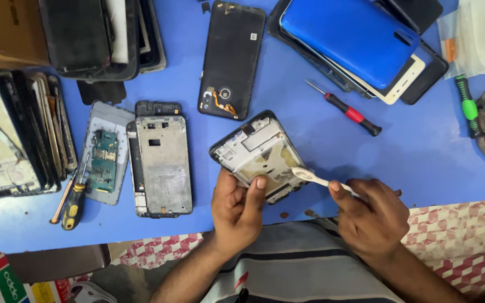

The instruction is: The person uses a screwdriver to pry and scrape residue from the inside of a white smartphone chassis, then switches to a toothbrush to scrub the interior and exterior surfaces of the chassis and a black phone back cover. The cleaned parts are placed on the workbench.

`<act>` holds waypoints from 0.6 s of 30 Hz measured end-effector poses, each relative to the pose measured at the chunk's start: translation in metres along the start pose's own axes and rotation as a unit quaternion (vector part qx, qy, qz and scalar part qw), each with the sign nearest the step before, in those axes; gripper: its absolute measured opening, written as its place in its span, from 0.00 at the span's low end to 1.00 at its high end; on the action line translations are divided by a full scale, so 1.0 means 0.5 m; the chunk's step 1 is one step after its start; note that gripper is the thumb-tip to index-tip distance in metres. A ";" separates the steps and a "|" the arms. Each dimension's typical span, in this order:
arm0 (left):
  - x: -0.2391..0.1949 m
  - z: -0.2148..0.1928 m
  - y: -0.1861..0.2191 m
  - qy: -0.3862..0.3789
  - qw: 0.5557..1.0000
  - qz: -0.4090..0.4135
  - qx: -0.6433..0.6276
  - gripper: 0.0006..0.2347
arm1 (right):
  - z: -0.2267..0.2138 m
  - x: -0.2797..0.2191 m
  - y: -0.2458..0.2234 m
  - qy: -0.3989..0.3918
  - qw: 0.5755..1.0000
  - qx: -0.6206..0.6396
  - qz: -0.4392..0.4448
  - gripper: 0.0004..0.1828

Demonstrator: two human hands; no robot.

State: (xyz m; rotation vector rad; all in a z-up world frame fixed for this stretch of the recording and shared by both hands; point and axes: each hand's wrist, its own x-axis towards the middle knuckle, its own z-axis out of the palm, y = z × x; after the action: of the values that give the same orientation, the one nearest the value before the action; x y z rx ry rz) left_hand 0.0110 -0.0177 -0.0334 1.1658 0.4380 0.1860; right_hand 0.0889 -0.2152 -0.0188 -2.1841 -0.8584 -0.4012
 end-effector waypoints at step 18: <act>-0.016 0.005 -0.011 0.109 0.991 0.051 0.061 0.13 | -0.045 0.077 0.003 0.011 0.998 0.050 0.029 0.08</act>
State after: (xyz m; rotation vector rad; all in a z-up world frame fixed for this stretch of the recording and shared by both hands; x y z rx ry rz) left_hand 0.0043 -0.0249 -0.0360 1.2940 0.5894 0.3822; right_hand 0.1174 -0.2150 0.0155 -2.1035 -0.7843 -0.3456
